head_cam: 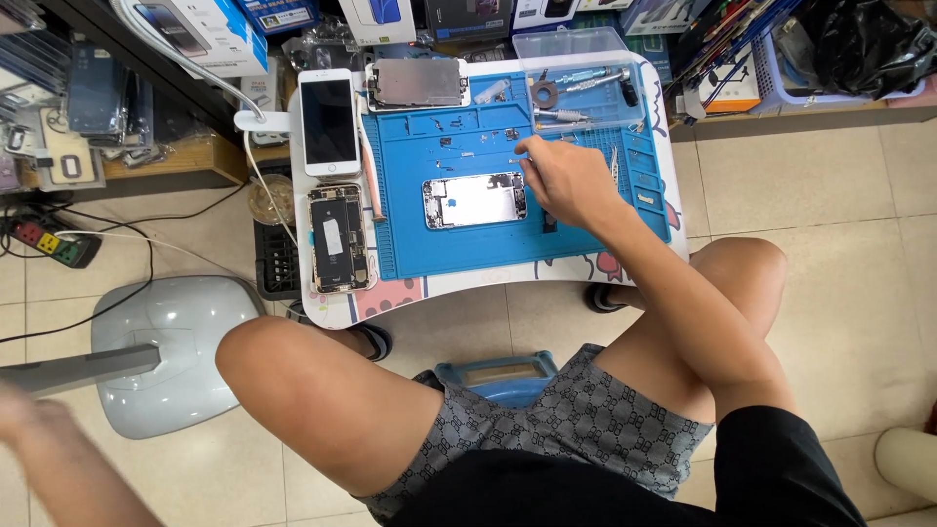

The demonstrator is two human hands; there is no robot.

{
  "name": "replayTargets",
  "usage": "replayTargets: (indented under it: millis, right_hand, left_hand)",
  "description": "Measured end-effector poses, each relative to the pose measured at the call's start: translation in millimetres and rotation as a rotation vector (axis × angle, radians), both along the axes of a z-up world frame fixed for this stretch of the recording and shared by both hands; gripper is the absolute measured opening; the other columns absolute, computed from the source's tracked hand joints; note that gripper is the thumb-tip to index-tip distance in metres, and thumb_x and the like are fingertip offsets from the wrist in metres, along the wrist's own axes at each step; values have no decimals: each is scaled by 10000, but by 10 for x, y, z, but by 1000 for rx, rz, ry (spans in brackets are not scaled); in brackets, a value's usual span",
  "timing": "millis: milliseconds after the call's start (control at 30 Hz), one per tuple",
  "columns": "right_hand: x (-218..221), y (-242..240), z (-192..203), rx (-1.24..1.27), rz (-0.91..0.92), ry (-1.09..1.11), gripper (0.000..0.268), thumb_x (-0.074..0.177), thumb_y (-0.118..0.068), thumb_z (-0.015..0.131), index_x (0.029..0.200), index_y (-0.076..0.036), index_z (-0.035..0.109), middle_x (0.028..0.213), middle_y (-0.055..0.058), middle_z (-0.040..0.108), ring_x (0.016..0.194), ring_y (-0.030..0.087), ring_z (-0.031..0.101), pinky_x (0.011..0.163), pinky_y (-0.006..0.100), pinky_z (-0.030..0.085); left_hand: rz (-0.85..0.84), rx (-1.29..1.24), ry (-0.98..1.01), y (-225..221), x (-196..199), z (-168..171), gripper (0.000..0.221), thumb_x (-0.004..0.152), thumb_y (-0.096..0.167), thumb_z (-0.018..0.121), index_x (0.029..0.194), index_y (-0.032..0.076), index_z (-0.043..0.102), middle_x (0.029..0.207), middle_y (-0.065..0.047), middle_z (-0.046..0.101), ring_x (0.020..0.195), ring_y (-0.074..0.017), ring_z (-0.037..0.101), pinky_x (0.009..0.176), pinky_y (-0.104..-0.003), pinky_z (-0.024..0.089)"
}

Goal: The person disassembles a smartphone on a blue work mat, using tweezers and a screwdriver to remove and reattach internal components. They also briefly adjust a nearby fan before continuing to work on the phone's internal parts.

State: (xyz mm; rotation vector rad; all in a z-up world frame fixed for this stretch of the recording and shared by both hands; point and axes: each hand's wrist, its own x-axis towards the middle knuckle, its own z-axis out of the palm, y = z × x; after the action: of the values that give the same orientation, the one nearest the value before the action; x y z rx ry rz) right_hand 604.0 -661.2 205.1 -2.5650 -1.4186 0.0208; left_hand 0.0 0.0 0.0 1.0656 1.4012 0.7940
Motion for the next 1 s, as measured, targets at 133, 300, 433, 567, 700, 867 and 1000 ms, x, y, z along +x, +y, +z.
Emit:
replayTargets:
  millis: [133, 300, 433, 567, 700, 867, 1000]
  right_hand:
    - [99, -3, 47, -49, 31, 27, 278, 1129, -267, 490, 1286, -70, 606, 992, 115, 785, 808, 344, 737, 453, 462, 501]
    - [72, -28, 219, 8, 100, 1, 163, 1101, -176, 590, 1228, -102, 659, 728, 21, 695, 675, 211, 722, 608, 328, 578]
    - [89, -76, 177, 33, 81, 20, 161, 1108, -203, 580, 1233, -120, 640, 717, 17, 678, 666, 216, 706, 597, 339, 576]
    - [-48, -83, 190, 36, 103, -65, 141, 1092, -198, 606, 1210, -131, 643, 714, 2, 647, 669, 205, 695, 572, 324, 563]
    - [-38, -86, 153, 43, 107, -95, 146, 1092, -203, 600, 1215, -147, 652, 721, -15, 632, 672, 179, 688, 576, 295, 561]
    - [75, -86, 93, 93, 74, -31, 142, 1100, -197, 583, 1212, -147, 656, 732, -22, 634, 675, 162, 684, 586, 278, 558]
    - [100, -78, 151, 115, 59, 25, 133, 1095, -179, 590, 1190, -130, 669, 732, -10, 647, 669, 164, 685, 587, 271, 550]
  left_hand:
    - [148, 622, 104, -2195, 2025, 1284, 787, 1281, 117, 970, 1610, 72, 257, 1725, -210, 179, 1636, -337, 237, 1340, -499, 250]
    - [-798, 988, -169, -4156, 3453, 2701, 259, 987, 24, 797, 1207, 10, 660, 1261, -195, 598, 1291, -443, 575, 1108, -540, 368]
    - [-1302, 796, 63, -4798, 4173, 2358, 186, 968, 215, 753, 1122, 112, 777, 1175, -123, 715, 1201, -341, 657, 1000, -491, 490]
    - [-1497, 1132, 206, -4961, 4749, 1772, 268, 879, 206, 813, 1132, 124, 782, 1237, -112, 691, 1248, -321, 619, 949, -464, 512]
    - [-1449, 1209, 236, -4920, 4956, 1559, 344, 871, 190, 849, 1181, 69, 765, 1334, -163, 646, 1349, -354, 533, 1030, -496, 474]
    - [-1527, 1035, 210, -4876, 4941, 1479, 361, 914, 230, 822, 1238, 91, 742, 1368, -142, 627, 1355, -341, 537, 1104, -529, 424]
    - [-1546, 1181, 278, -4909, 4997, 1451, 357, 908, 240, 831, 1234, 116, 757, 1345, -135, 642, 1323, -339, 570, 1155, -568, 369]
